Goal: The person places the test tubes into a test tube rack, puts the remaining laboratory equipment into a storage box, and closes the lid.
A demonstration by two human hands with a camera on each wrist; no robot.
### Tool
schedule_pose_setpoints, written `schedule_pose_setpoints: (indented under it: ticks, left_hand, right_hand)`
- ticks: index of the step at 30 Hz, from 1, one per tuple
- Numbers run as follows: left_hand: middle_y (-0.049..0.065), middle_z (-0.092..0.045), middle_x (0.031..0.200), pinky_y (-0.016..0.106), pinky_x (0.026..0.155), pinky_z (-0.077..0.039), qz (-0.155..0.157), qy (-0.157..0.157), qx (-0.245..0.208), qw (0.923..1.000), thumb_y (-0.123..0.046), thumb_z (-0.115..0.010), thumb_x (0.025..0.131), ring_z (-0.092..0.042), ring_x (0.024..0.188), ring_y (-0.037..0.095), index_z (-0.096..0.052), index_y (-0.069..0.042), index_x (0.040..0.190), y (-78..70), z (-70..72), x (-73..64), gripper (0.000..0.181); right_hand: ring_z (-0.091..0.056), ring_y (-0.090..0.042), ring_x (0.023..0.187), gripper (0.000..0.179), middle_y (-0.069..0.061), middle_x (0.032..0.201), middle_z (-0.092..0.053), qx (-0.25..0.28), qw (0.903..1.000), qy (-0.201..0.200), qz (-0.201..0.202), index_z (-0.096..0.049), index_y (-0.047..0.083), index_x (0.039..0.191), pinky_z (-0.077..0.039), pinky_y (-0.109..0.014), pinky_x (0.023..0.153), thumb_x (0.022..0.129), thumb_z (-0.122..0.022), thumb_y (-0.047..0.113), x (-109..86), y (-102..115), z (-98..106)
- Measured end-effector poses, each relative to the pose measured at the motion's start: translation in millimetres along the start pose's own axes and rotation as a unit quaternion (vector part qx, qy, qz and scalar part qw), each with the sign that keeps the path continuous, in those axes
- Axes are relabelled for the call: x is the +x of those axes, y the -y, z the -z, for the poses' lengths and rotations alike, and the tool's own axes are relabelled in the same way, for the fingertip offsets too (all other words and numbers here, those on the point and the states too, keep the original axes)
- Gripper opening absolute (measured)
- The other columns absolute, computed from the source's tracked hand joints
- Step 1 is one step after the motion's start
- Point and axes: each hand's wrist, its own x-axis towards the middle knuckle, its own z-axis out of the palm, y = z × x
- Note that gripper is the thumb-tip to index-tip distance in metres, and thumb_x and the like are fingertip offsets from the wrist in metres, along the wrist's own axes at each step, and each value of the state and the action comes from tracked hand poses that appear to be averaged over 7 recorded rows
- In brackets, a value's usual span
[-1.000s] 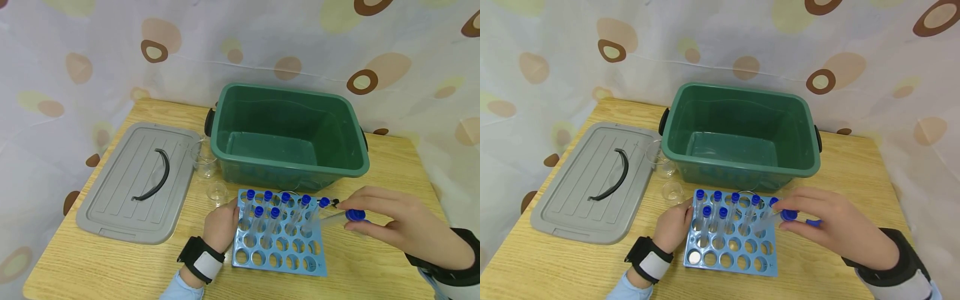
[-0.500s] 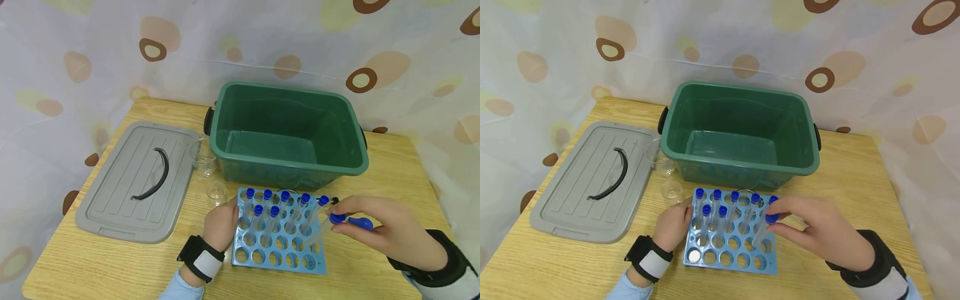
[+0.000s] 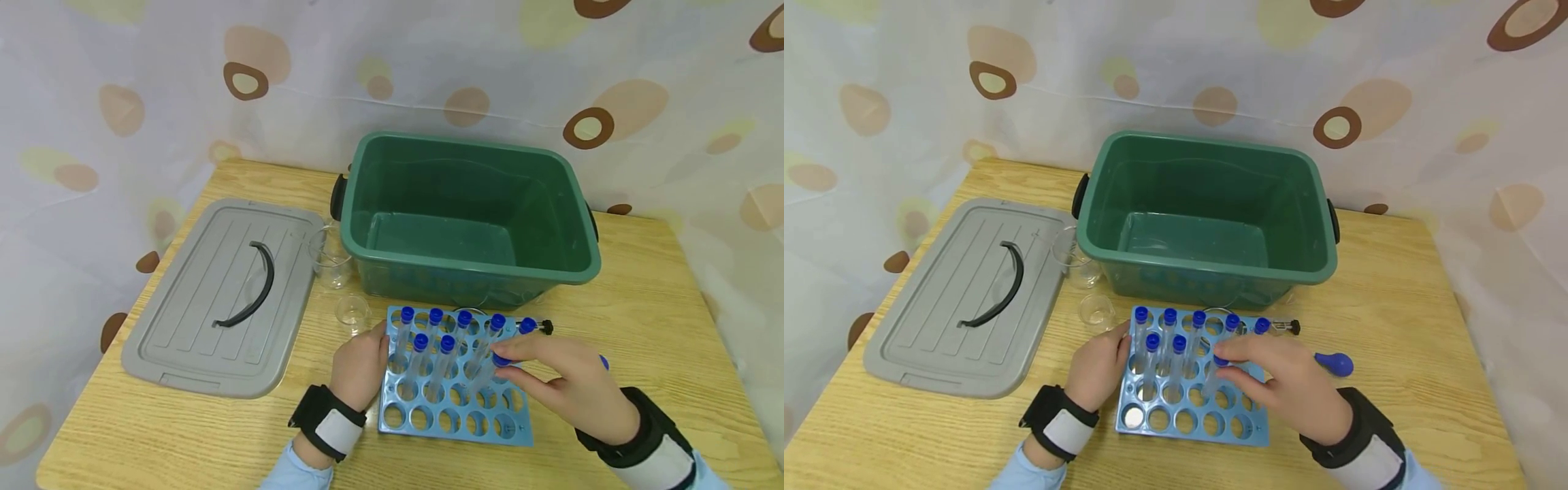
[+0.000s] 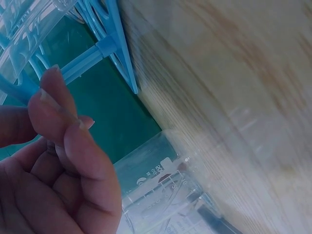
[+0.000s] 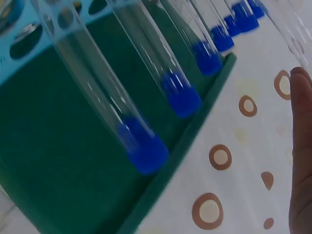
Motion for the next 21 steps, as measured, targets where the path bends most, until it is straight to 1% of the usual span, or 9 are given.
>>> schedule_pose_setpoints:
  ticks: [4, 7, 9, 11, 15, 20, 21]
  left_hand:
    - [0.011, -0.073, 0.087, 0.033, 0.05, -0.048, 0.0, 0.002, -0.001, 1.0, -0.015, -0.056, 0.092, -0.068, 0.067, 0.024, -0.067, -0.005, 0.113, 0.0, 0.1, 0.4, 0.026]
    - [0.012, -0.073, 0.087, 0.032, 0.049, -0.048, -0.002, 0.002, 0.0, 1.0, -0.013, -0.057, 0.092, -0.068, 0.066, 0.024, -0.066, -0.004, 0.113, -0.3, 0.4, 0.2, 0.025]
    - [0.012, -0.073, 0.087, 0.032, 0.048, -0.048, -0.003, 0.003, 0.001, 1.0, -0.013, -0.057, 0.091, -0.067, 0.066, 0.024, -0.066, -0.003, 0.113, -0.6, 0.6, -0.2, 0.025]
    - [0.013, -0.073, 0.087, 0.031, 0.048, -0.047, -0.004, 0.002, 0.003, 1.0, -0.012, -0.057, 0.091, -0.067, 0.066, 0.024, -0.066, -0.003, 0.112, -0.6, 0.3, -0.5, 0.025]
    - [0.012, -0.073, 0.087, 0.031, 0.048, -0.048, -0.005, 0.0, 0.004, 1.0, -0.013, -0.057, 0.091, -0.067, 0.066, 0.024, -0.067, -0.003, 0.112, -0.6, 0.7, -0.3, 0.025]
    - [0.011, -0.073, 0.087, 0.032, 0.05, -0.049, -0.003, -0.001, 0.0, 1.0, -0.013, -0.057, 0.091, -0.068, 0.066, 0.024, -0.067, -0.003, 0.112, -0.4, 0.6, -0.3, 0.025]
    - [0.012, -0.073, 0.088, 0.032, 0.05, -0.049, -0.003, -0.001, -0.001, 1.0, -0.013, -0.057, 0.091, -0.068, 0.067, 0.024, -0.067, -0.003, 0.113, -0.4, 0.6, -0.3, 0.026]
  right_hand:
    - [-0.063, 0.003, 0.09, 0.031, -0.006, 0.084, -0.071, 0.02, 0.9997, 0.012, -0.01, -0.068, 0.007, 0.093, -0.047, -0.009, 0.079, 0.09, -0.056, 0.036, -7.3, -2.0, -11.2]
    - [-0.063, -0.001, 0.088, 0.029, -0.009, 0.085, -0.07, 0.041, 0.9989, 0.017, -0.015, -0.068, 0.005, 0.096, -0.047, -0.009, 0.079, 0.089, -0.058, 0.031, -11.8, -4.3, -18.2]
    - [-0.065, -0.006, 0.083, 0.028, -0.008, 0.085, -0.07, 0.041, 0.9987, 0.021, -0.021, -0.067, 0.005, 0.097, -0.048, -0.009, 0.076, 0.089, -0.058, 0.031, -13.1, -5.0, -21.1]
    - [-0.065, -0.009, 0.079, 0.028, -0.006, 0.085, -0.069, 0.032, 0.9985, 0.029, -0.034, -0.067, 0.006, 0.099, -0.048, -0.01, 0.073, 0.089, -0.058, 0.031, -13.8, -5.2, -22.5]
    - [-0.065, -0.009, 0.074, 0.026, -0.004, 0.084, -0.069, 0.018, 0.9971, 0.044, -0.059, -0.066, 0.008, 0.099, -0.049, -0.011, 0.069, 0.089, -0.06, 0.03, -15.4, -6.0, -24.7]
    - [-0.064, -0.007, 0.07, 0.02, -0.001, 0.083, -0.069, -0.001, 0.9956, 0.053, -0.078, -0.066, 0.007, 0.097, -0.048, -0.011, 0.065, 0.082, -0.07, 0.02, -17.7, -8.5, -27.7]
    - [-0.064, -0.007, 0.069, 0.021, -0.001, 0.083, -0.069, -0.002, 0.9952, 0.055, -0.081, -0.066, 0.007, 0.097, -0.048, -0.011, 0.065, 0.079, -0.073, 0.016, -18.1, -9.1, -28.4]
